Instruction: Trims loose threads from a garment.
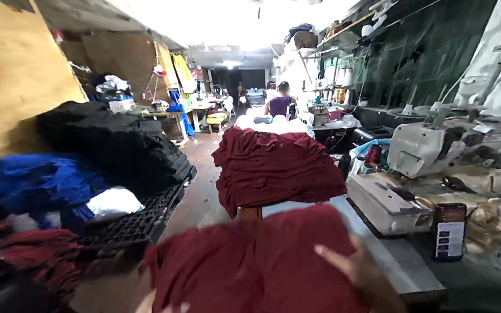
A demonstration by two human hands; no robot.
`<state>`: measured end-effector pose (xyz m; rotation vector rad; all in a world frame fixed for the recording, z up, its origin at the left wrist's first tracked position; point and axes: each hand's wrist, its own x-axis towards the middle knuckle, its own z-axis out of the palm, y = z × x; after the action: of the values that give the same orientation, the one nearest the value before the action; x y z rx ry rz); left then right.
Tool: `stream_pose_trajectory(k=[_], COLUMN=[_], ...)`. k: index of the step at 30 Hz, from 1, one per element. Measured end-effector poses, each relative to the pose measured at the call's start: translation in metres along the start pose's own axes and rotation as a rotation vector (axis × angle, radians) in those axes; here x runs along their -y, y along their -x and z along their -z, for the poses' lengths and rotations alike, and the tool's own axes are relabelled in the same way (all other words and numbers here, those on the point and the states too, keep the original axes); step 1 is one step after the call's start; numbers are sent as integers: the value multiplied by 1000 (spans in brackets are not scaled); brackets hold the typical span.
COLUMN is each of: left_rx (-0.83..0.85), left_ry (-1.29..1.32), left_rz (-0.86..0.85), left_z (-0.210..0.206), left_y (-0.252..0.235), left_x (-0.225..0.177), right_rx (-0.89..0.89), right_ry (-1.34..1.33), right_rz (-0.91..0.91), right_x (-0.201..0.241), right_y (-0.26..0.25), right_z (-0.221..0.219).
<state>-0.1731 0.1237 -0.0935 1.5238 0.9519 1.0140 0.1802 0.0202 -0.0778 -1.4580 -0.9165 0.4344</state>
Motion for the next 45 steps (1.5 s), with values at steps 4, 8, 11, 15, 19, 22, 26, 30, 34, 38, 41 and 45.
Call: stream_pose_trajectory(k=[4, 8, 11, 15, 19, 22, 26, 30, 34, 38, 41, 45], left_rx=[-27, 153, 217, 232, -81, -210, 14, 11, -44, -99, -94, 187], left_ry=[-51, -4, -312, -728, -801, -754, -641, -916, -1066, -997, -899, -806], left_rz=[-25, 16, 108, 77, -265, -525, -690, -654, -527, -538, -653, -795], left_z=[-18, -39, -44, -22, -6, -39, -126, -150, -105, -92, -135, -234], left_y=[-35, -79, -89, -77, -66, -53, -30, -41, -44, -41, -32, -10], left_x=[-72, -65, -3, 65, 32, -27, -43, 46, 68, 36, -6, 28], right_rx=[-118, -102, 13, -91, -280, -345, -118, -57, -131, -281, -431, -459], right_ry=[86, 259, 459, 479, 447, 439, 626, 881, 934, 884, 747, 474], right_rz=[89, 83, -171, -198, -36, 128, 125, -9, -74, -182, -128, -9], right_x=[53, 37, -41, -98, -68, -40, -29, -53, -65, -83, -88, -88], right_y=[-20, -39, -30, 9, 18, 10, 4, 10, 28, 51, 72, 88], right_z=[46, 75, 86, 99, 116, 92, 33, 7, 66, 131, 134, 105])
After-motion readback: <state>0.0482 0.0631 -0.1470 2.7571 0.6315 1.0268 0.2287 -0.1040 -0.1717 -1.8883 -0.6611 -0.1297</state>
